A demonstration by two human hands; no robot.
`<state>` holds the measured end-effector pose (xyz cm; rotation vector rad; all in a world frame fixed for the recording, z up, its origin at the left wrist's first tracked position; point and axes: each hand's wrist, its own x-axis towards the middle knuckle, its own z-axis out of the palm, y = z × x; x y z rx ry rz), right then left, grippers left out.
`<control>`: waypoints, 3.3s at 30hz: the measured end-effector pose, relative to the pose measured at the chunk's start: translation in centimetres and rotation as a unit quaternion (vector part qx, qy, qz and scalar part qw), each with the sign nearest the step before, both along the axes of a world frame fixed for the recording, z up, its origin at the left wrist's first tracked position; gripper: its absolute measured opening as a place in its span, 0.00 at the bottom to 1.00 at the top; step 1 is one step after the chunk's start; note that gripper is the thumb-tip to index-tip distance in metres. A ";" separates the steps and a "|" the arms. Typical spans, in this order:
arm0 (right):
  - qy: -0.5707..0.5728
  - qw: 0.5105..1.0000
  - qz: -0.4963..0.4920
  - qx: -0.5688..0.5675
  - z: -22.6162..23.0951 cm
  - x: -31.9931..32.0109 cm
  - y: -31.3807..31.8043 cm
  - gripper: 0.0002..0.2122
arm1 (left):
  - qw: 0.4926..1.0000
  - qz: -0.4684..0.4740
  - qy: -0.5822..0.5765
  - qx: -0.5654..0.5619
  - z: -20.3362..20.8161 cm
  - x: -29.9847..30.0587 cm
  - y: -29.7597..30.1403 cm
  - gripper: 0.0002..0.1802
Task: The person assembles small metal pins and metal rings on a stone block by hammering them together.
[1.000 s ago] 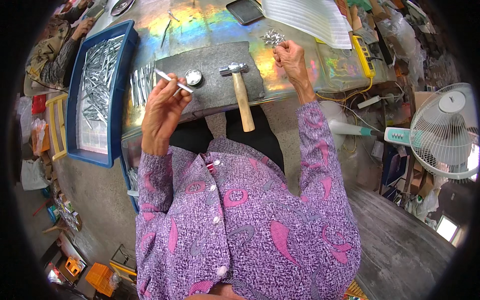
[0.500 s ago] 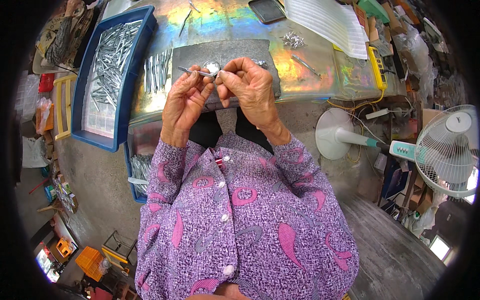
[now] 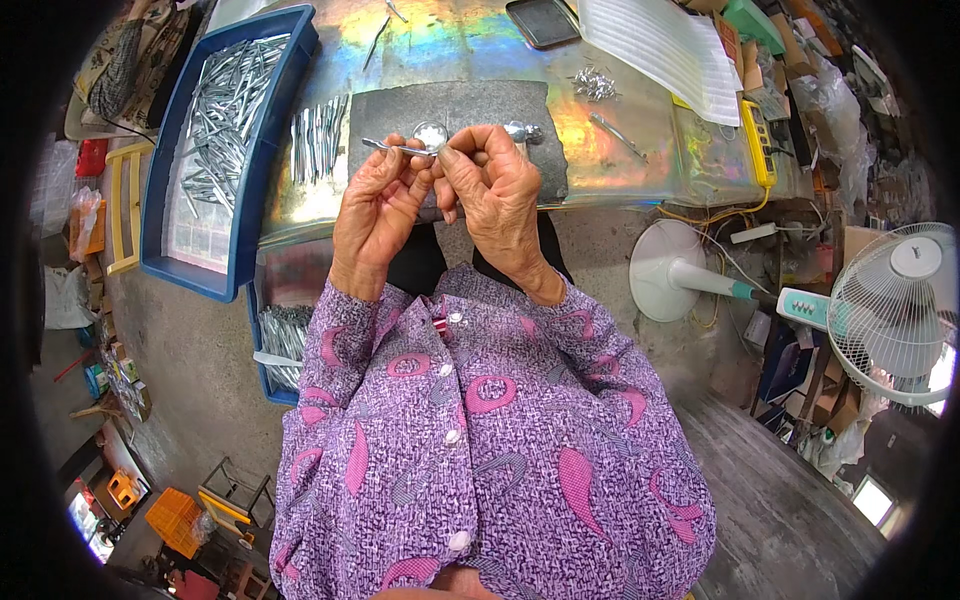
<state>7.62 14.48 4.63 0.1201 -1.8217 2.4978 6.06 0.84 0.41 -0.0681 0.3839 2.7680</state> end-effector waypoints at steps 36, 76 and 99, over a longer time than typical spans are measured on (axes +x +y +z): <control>-0.035 0.994 -0.103 0.005 -2.9 0.2 -2.5 0.04 | 0.935 0.112 0.038 -0.333 1.5 0.2 1.1 0.08; -0.084 0.863 -0.053 0.496 -5.1 4.6 7.1 0.15 | 0.746 0.118 0.183 -0.629 -0.1 -4.8 0.3 0.02; 0.238 0.841 -0.025 0.485 6.3 0.2 6.6 0.11 | 0.524 0.161 0.396 -0.737 -0.7 -5.0 0.0 0.04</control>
